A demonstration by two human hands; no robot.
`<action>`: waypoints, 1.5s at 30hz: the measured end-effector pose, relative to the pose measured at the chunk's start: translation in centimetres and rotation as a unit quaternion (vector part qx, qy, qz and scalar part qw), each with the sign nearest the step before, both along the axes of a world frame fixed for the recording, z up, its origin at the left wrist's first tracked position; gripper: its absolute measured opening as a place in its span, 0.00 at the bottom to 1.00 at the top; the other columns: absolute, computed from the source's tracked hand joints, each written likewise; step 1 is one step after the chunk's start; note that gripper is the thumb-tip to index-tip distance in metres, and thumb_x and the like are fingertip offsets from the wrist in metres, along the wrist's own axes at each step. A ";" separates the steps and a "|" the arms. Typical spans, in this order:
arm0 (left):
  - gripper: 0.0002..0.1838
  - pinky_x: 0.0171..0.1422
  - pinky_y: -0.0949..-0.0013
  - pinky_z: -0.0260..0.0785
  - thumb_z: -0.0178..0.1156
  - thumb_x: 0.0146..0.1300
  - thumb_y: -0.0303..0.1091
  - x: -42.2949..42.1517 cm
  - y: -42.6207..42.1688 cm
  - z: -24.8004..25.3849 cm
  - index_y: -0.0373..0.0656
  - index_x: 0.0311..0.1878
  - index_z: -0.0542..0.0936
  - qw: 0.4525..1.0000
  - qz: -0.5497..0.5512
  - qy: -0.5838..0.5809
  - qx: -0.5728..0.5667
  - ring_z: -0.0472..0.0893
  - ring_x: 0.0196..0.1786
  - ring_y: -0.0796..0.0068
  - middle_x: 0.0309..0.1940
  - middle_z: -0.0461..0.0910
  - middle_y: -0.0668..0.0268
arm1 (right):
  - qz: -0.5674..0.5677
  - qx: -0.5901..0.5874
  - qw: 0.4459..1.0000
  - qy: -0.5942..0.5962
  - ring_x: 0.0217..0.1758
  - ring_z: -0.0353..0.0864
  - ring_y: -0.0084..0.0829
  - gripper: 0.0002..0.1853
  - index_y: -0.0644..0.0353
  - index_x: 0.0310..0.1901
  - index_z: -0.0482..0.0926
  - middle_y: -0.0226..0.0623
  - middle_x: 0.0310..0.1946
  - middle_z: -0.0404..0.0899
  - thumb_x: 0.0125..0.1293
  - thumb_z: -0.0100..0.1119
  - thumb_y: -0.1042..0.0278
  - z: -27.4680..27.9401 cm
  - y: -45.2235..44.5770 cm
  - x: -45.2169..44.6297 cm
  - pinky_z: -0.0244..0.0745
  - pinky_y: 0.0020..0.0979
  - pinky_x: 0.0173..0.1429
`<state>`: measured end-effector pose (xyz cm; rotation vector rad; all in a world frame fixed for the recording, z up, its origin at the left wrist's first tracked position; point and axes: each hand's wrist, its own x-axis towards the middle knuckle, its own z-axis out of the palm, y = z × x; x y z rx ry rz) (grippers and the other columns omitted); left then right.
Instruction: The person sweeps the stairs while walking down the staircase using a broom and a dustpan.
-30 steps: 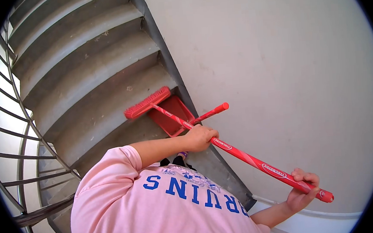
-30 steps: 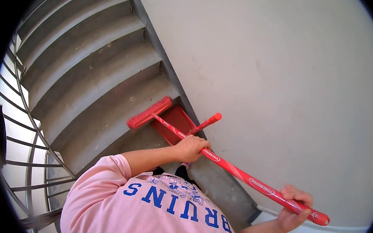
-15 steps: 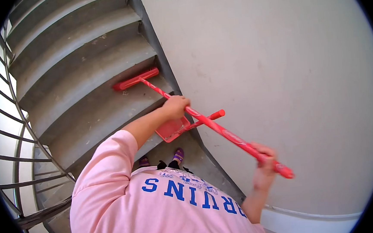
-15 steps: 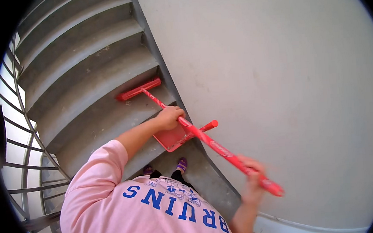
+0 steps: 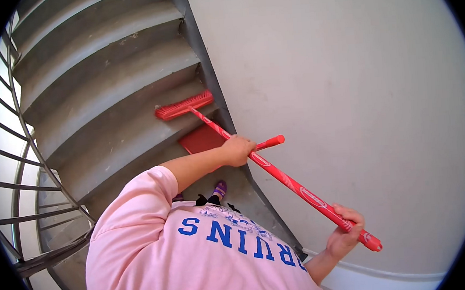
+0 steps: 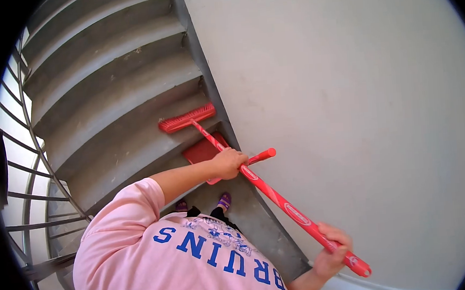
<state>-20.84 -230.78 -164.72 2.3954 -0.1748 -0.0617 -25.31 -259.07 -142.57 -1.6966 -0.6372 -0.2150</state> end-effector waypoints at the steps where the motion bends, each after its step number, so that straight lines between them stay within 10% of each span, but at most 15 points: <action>1: 0.12 0.51 0.55 0.63 0.55 0.51 0.27 -0.2 -0.8 0.5 0.45 0.41 0.76 1.000 -0.003 -0.004 -0.003 0.76 0.46 0.56 0.36 0.78 0.59 | 0.001 0.005 1.000 -0.009 0.39 0.78 0.42 0.24 0.62 0.34 0.70 0.45 0.32 0.77 0.70 0.39 0.46 0.8 -0.4 0.0 0.70 0.46 0.54; 18: 0.06 0.34 0.57 0.68 0.58 0.54 0.32 -9.8 -6.8 5.5 0.46 0.35 0.74 0.964 -0.066 -0.205 -0.158 0.78 0.31 0.58 0.24 0.76 0.63 | 0.023 0.026 0.983 -0.181 0.25 0.67 0.25 0.23 0.59 0.28 0.70 0.32 0.19 0.68 0.68 0.43 0.46 10.2 -1.7 -3.3 0.66 0.39 0.54; 20: 0.05 0.34 0.58 0.68 0.58 0.54 0.33 -11.6 -6.8 5.6 0.45 0.33 0.74 0.956 -0.050 -0.231 -0.172 0.77 0.30 0.59 0.23 0.74 0.63 | 0.223 0.029 0.968 -0.113 0.34 0.71 0.30 0.20 0.51 0.49 0.70 0.37 0.36 0.73 0.67 0.45 0.44 11.5 -4.1 -0.8 0.66 0.39 0.52; 21: 0.06 0.34 0.58 0.68 0.58 0.54 0.33 -12.6 -6.6 5.6 0.45 0.33 0.74 0.958 -0.033 -0.231 -0.168 0.77 0.30 0.59 0.22 0.74 0.63 | 0.319 0.031 0.945 -0.071 0.39 0.72 0.32 0.25 0.46 0.59 0.71 0.40 0.45 0.76 0.66 0.46 0.43 11.8 -4.5 0.2 0.66 0.39 0.50; 24: 0.06 0.33 0.58 0.67 0.58 0.55 0.34 -15.3 -5.3 5.6 0.45 0.33 0.74 0.964 0.023 -0.226 -0.141 0.77 0.29 0.59 0.22 0.74 0.63 | 0.166 0.182 0.968 -0.042 0.26 0.65 0.25 0.17 0.63 0.32 0.71 0.33 0.20 0.66 0.66 0.52 0.54 11.3 0.9 0.0 0.64 0.34 0.52; 32: 0.06 0.39 0.56 0.68 0.57 0.53 0.34 -25.3 -1.6 2.1 0.44 0.32 0.74 0.930 0.313 -0.171 -0.087 0.78 0.35 0.56 0.28 0.76 0.59 | 0.519 0.114 0.835 0.141 0.32 0.67 0.27 0.07 0.62 0.42 0.71 0.34 0.27 0.68 0.65 0.50 0.70 6.8 12.6 5.2 0.62 0.35 0.50; 45: 0.07 0.45 0.56 0.67 0.60 0.49 0.30 -35.9 2.5 -7.6 0.47 0.33 0.77 0.824 0.567 -0.008 -0.003 0.76 0.40 0.56 0.31 0.77 0.63 | 0.560 -0.051 0.792 0.238 0.47 0.79 0.39 0.09 0.65 0.43 0.70 0.45 0.39 0.78 0.62 0.44 0.82 -4.2 23.9 -3.1 0.69 0.39 0.58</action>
